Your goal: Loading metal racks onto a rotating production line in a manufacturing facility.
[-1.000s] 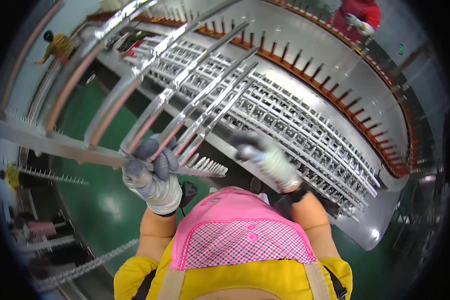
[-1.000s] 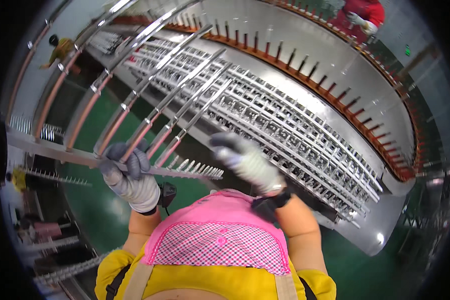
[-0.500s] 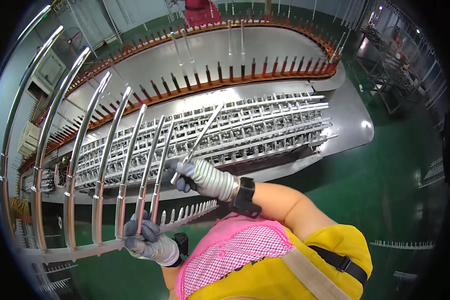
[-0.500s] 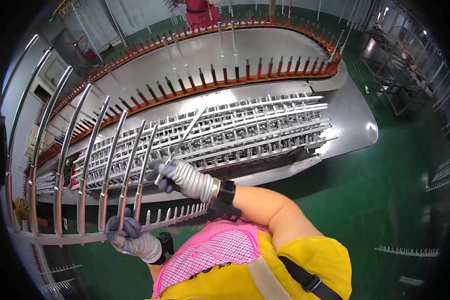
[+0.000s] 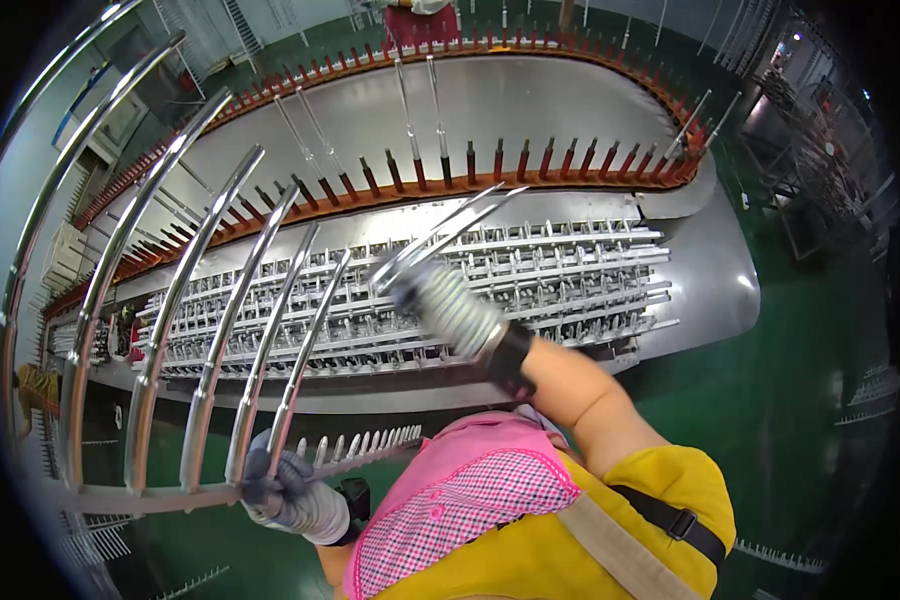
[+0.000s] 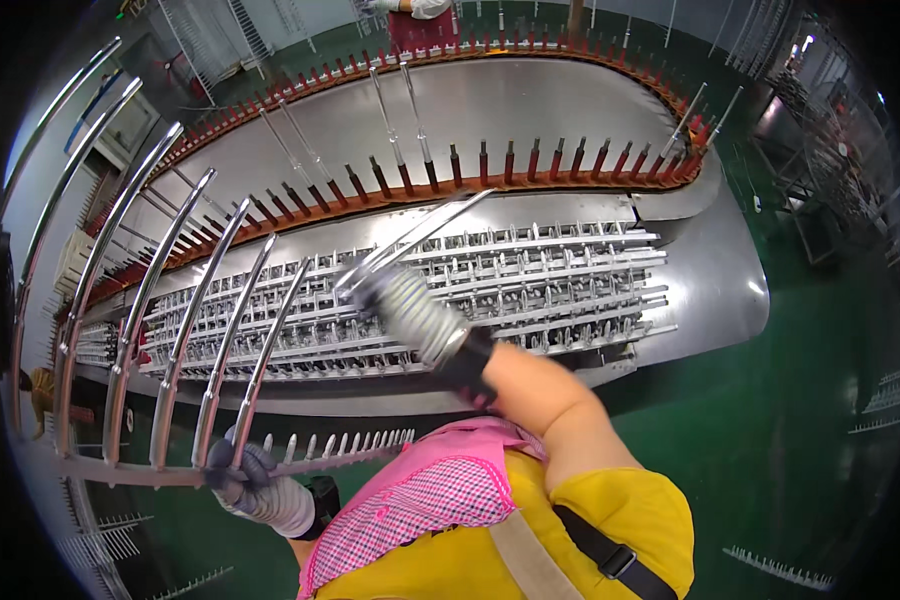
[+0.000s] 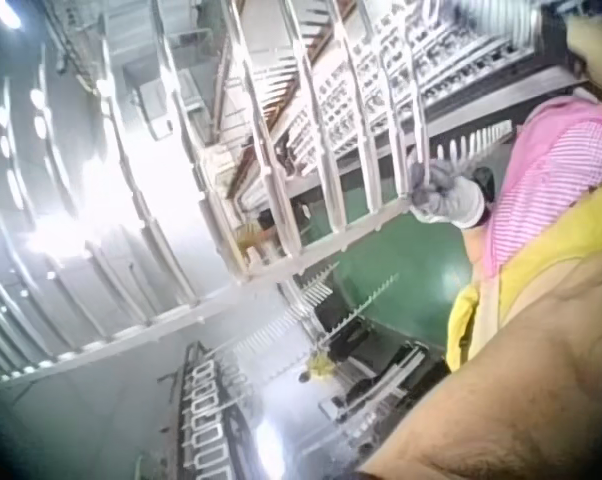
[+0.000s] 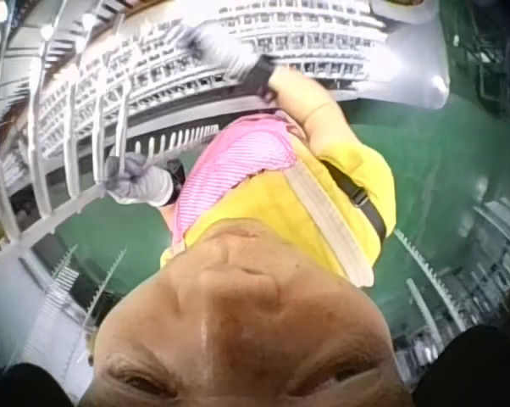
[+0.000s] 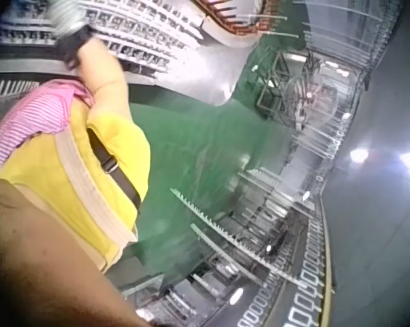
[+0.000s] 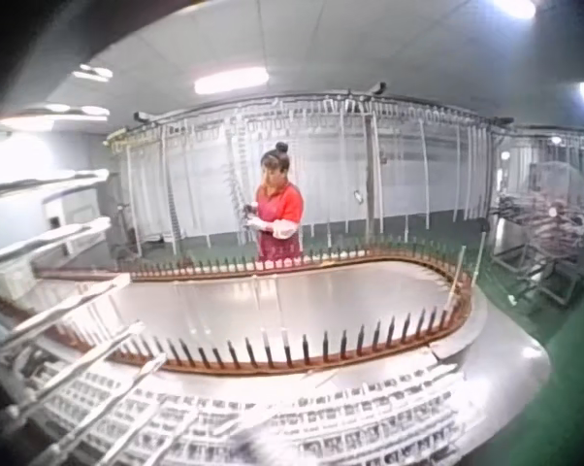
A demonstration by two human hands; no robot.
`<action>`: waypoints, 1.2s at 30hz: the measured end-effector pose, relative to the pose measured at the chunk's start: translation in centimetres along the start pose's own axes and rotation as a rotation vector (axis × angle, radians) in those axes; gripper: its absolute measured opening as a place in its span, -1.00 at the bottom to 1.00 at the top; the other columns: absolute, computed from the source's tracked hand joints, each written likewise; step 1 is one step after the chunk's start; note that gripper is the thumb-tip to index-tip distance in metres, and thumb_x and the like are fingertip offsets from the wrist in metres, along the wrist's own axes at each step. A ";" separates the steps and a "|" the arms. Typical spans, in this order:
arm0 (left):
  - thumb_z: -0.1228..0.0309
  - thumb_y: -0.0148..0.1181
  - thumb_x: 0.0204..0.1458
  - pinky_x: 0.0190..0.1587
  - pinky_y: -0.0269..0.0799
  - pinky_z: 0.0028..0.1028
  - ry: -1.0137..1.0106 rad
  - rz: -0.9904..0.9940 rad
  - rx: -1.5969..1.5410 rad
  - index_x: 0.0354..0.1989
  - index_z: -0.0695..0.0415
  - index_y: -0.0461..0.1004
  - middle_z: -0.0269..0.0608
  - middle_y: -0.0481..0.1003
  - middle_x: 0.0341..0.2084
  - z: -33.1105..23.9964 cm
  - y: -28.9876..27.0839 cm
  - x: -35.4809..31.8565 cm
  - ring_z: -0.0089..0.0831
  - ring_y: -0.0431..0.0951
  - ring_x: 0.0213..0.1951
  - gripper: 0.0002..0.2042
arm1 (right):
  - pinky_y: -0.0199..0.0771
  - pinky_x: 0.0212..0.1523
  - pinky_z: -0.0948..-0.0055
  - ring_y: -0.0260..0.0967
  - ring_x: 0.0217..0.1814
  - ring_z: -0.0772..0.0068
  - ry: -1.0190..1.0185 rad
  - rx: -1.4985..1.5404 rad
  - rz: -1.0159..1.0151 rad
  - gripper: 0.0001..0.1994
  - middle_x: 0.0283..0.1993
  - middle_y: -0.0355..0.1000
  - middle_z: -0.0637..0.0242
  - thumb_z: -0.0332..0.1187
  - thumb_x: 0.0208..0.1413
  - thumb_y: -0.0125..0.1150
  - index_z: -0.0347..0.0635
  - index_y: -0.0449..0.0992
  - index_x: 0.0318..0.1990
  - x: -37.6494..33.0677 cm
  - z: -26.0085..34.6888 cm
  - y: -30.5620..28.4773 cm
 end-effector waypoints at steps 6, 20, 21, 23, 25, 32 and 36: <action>0.11 -0.15 0.04 -0.77 0.00 -0.66 0.064 -0.220 0.341 -0.80 0.06 0.06 -0.39 0.02 -0.94 -0.9 2.1 -0.5 -0.63 0.03 -0.84 -0.57 | 0.27 -0.67 0.64 0.29 -0.64 0.61 0.082 -0.046 -0.966 -0.87 -0.58 0.37 0.42 -0.31 -0.02 0.05 -0.16 0.44 -0.41 1.0 -6.9 -32.6; 0.12 -0.17 0.06 -0.79 0.04 -0.70 -0.023 -0.224 0.099 -0.56 0.23 0.23 -0.40 -0.02 -0.94 1.1 0.8 -1.6 -0.65 0.01 -0.86 -0.62 | 0.32 -0.26 0.21 0.33 -0.29 0.03 0.427 -1.074 -0.669 -0.77 -0.38 0.39 0.06 -0.25 -0.12 0.05 -0.13 0.40 -0.30 8.5 -12.2 -32.2; 0.13 -0.16 0.05 -0.79 0.04 -0.71 -0.021 -0.179 0.093 -0.54 0.25 0.23 -0.40 -0.02 -0.93 1.1 1.1 -1.5 -0.65 0.01 -0.86 -0.63 | 0.32 -0.26 0.21 0.33 -0.29 0.03 0.429 -1.074 -0.672 -0.77 -0.38 0.39 0.06 -0.25 -0.12 0.05 -0.13 0.40 -0.30 7.7 -12.8 -32.1; 0.14 -0.15 0.05 -0.78 0.03 -0.71 -0.020 -0.134 0.084 -0.52 0.26 0.24 -0.40 -0.02 -0.91 1.3 0.9 -1.2 -0.66 0.00 -0.85 -0.63 | 0.34 -0.28 0.29 0.36 -0.34 0.15 0.288 -0.822 -0.571 -0.78 -0.44 0.38 0.11 -0.37 -0.12 0.09 -0.14 0.39 -0.25 6.0 -13.9 -31.1; 0.19 -0.15 0.07 -0.78 -0.21 -0.66 0.024 -0.096 0.038 -0.43 0.29 0.25 -0.40 0.03 -0.82 1.1 0.5 -1.3 -0.69 -0.08 -0.83 -0.67 | 0.33 -0.39 0.56 0.26 -0.43 0.60 0.213 -0.323 -0.530 -0.82 -0.50 0.32 0.40 -0.43 -0.06 0.05 -0.10 0.42 -0.24 3.3 -14.9 -30.8; 0.28 -0.12 0.05 -0.76 -0.05 -0.68 0.030 -0.125 -0.010 -0.45 0.25 0.27 -0.39 0.06 -0.68 0.6 0.3 -1.2 -0.66 -0.02 -0.78 -0.76 | 0.34 -0.63 0.57 0.35 -0.62 0.52 -0.132 -0.244 -1.279 -0.74 -0.59 0.37 0.33 -0.21 0.01 0.00 -0.28 0.42 -0.44 -5.5 -5.2 -46.9; 0.27 -0.12 0.04 -0.76 -0.08 -0.68 0.025 -0.212 0.008 -0.43 0.28 0.29 -0.38 0.10 -0.72 0.4 0.4 -1.4 -0.66 -0.02 -0.79 -0.73 | 0.35 -0.61 0.47 0.39 -0.61 0.41 0.261 -0.671 -1.139 -0.65 -0.58 0.39 0.21 -0.11 -0.03 0.01 -0.31 0.41 -0.43 -1.8 -5.7 -49.5</action>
Point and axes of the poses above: each hand's wrist, its own x-axis towards the middle knuckle, its own y-axis out of the palm, z = x × y, the point moved 9 cm from there along x, towards the middle knuckle
